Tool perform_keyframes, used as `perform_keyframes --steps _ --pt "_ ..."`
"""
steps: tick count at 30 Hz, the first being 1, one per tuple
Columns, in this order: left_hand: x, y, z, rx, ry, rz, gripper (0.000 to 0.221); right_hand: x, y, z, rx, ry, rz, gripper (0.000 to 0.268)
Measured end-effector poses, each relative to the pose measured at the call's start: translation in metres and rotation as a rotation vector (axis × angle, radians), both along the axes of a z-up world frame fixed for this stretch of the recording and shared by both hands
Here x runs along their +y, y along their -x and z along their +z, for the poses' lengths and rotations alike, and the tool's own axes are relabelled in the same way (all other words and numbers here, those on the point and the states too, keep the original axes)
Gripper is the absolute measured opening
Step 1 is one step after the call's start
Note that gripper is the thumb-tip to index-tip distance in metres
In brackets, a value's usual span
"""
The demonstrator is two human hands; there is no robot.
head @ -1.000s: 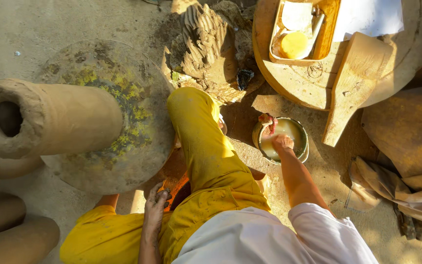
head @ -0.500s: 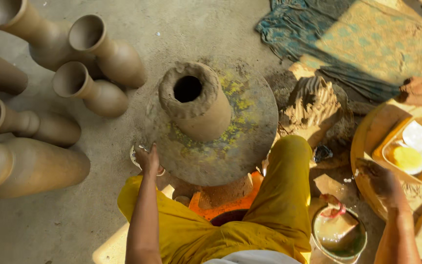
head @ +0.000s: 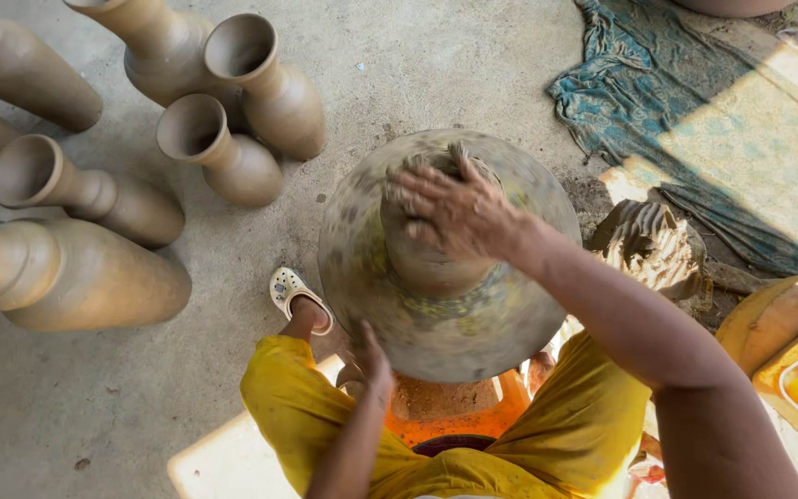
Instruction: The person builds the neck of a large clay vessel on a manual pottery wheel by adding a clay coil, smoothing the joint by hand, and then refining the rim and surface with a small wooden tool and a wet cloth.
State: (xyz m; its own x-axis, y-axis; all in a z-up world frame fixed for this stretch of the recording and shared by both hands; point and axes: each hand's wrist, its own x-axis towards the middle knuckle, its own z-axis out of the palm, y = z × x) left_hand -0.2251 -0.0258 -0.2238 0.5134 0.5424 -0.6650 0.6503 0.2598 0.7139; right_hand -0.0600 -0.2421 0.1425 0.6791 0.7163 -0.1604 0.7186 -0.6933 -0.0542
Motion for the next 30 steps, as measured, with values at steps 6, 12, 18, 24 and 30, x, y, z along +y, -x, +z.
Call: perform_keyframes --steps 6,12,18,24,30 --pt "-0.098 0.113 -0.011 -0.266 0.884 -0.796 0.056 -0.012 -0.058 -0.01 0.124 -0.053 -0.294 0.088" --pt "-0.102 0.107 0.002 -0.051 0.484 -1.164 0.061 -0.015 -0.061 -0.046 -0.05 -0.106 -0.506 0.077" --pt "-0.101 0.099 0.02 0.034 0.412 -1.184 0.063 -0.023 -0.07 -0.056 -0.101 -0.068 -0.502 0.071" --pt "-0.1 0.1 0.023 0.096 0.374 -1.208 0.061 -0.02 -0.069 -0.053 -0.123 0.025 -0.497 0.069" --pt "-0.101 0.101 0.023 0.091 0.35 -1.23 0.059 -0.012 -0.063 -0.048 -0.133 0.049 -0.508 0.072"
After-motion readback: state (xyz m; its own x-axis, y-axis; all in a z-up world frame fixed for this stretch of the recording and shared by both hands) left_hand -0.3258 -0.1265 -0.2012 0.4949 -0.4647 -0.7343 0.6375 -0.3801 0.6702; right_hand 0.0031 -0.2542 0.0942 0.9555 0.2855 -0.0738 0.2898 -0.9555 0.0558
